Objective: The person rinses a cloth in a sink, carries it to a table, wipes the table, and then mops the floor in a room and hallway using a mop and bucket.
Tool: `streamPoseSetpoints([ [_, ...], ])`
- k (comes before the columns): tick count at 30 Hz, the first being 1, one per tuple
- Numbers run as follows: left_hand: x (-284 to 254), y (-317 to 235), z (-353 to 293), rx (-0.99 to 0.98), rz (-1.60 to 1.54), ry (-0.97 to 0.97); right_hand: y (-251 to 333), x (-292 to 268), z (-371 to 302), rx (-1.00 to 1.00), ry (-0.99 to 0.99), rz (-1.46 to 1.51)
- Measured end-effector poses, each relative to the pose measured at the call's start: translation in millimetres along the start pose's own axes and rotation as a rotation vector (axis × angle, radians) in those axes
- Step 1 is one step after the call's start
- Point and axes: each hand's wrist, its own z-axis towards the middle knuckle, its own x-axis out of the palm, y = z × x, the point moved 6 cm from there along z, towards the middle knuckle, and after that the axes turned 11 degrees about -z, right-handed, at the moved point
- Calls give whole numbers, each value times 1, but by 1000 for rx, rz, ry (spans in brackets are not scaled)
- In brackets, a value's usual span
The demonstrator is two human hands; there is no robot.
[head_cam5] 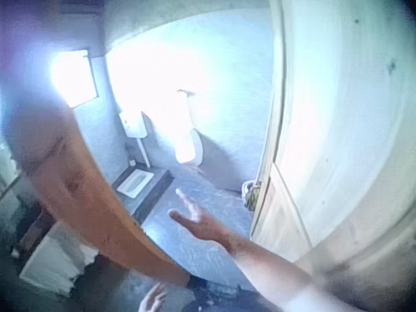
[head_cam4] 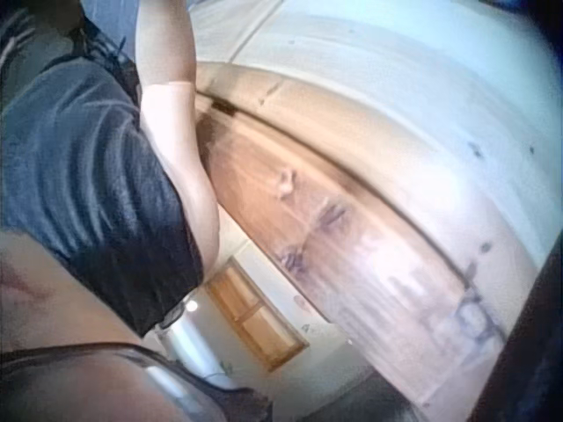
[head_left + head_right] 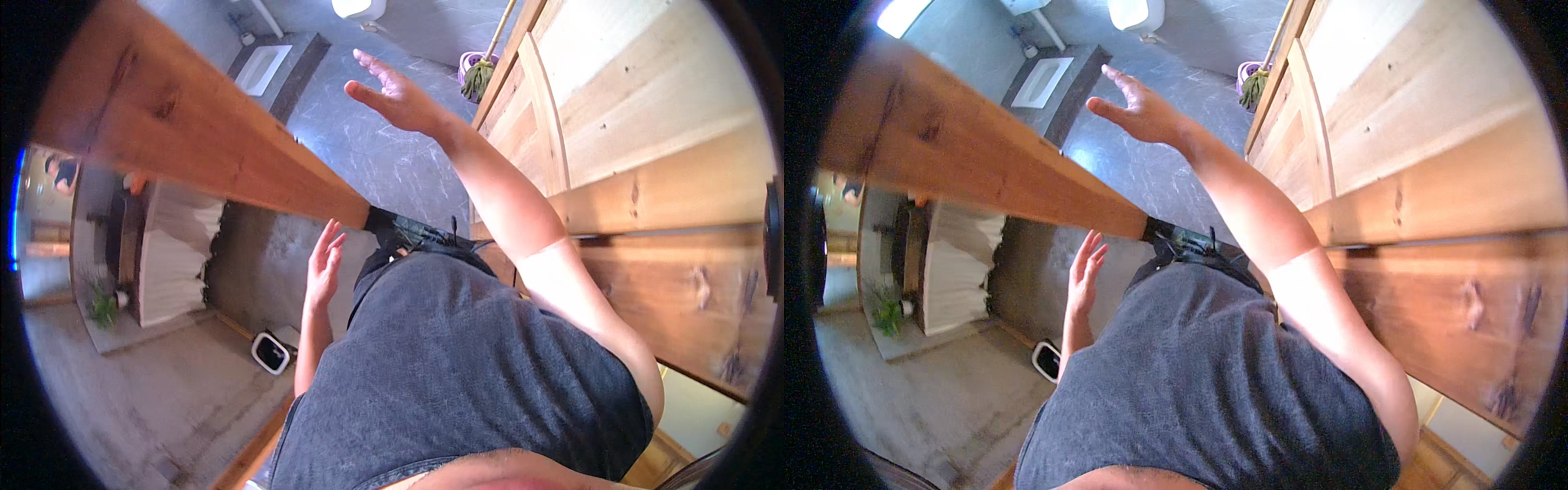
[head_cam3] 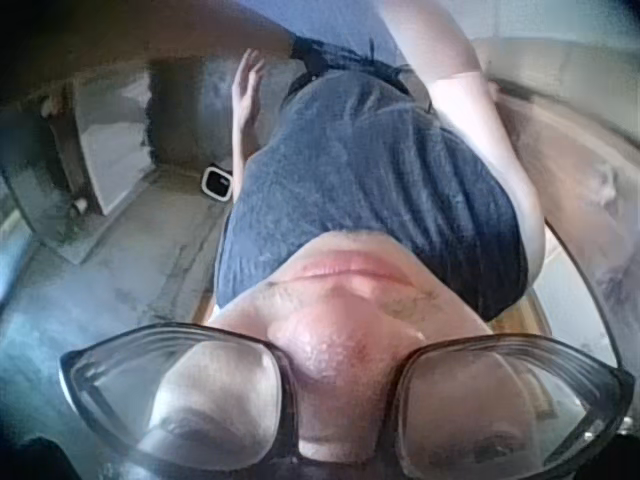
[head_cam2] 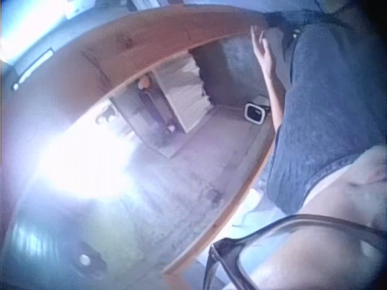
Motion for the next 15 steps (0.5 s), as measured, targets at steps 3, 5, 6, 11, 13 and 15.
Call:
streamPoseSetpoints([
  [3,13,-10,84,25,-48,108,-46,-24,52,95,-22,-97],
  [5,19,-19,129,0,-9,160,-85,-45,92,222,-20,-205],
  [6,20,-16,150,-20,-12,151,-96,-59,108,301,-29,-146],
  [11,26,-40,245,61,-33,92,-239,-199,243,536,-315,-367],
  [13,26,-50,283,14,-10,-26,-317,-274,294,683,-470,-492],
  [15,26,-53,336,48,-39,-113,-410,-398,330,877,-639,-635],
])
